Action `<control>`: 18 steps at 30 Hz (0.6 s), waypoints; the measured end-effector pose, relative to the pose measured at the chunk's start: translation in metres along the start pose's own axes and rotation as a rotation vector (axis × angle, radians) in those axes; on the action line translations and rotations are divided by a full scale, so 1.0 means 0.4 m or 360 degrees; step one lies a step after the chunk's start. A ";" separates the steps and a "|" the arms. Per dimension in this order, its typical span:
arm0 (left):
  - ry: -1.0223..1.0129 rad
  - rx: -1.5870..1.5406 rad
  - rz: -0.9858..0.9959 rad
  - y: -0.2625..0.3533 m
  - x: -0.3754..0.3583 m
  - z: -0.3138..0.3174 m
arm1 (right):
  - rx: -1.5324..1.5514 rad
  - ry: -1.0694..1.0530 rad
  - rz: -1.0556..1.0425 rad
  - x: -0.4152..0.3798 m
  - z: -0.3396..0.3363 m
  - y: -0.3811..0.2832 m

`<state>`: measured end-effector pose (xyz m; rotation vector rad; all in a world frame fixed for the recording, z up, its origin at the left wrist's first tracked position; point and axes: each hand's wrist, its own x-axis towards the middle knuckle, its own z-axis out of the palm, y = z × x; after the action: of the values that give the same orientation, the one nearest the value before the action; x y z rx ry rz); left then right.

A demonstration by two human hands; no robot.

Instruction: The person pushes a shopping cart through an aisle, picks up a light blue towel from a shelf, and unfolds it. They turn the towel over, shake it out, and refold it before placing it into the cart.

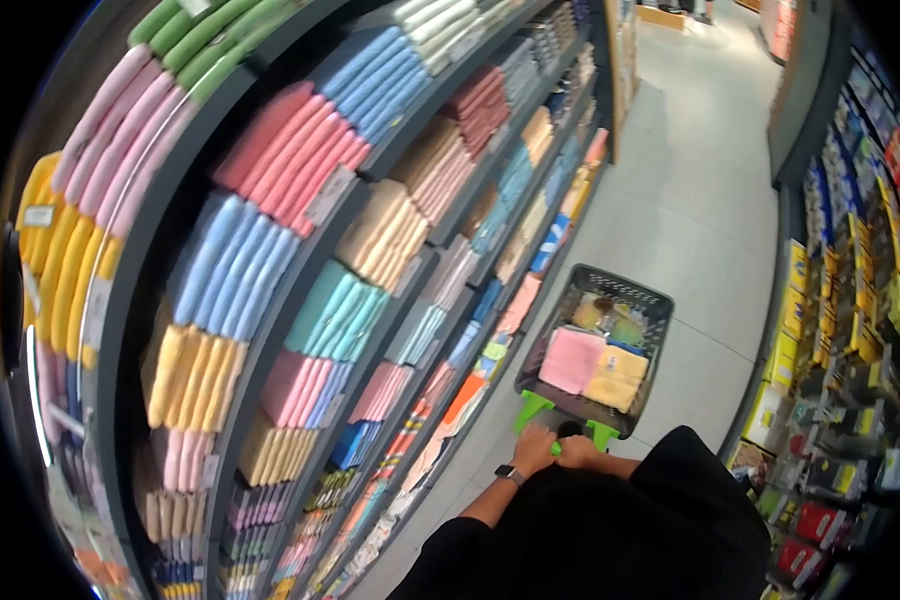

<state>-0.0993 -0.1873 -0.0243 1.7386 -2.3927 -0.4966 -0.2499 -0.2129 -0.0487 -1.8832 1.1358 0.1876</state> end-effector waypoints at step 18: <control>-0.0489 -0.0030 0.0369 -0.084 0.088 -0.002 | -0.0244 0.0235 0.0505 -0.009 -0.011 -0.084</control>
<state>-0.0802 -0.2299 -0.0379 1.4389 -2.7402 -0.7981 -0.2276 -0.2082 -0.0237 -1.8631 1.5588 0.3249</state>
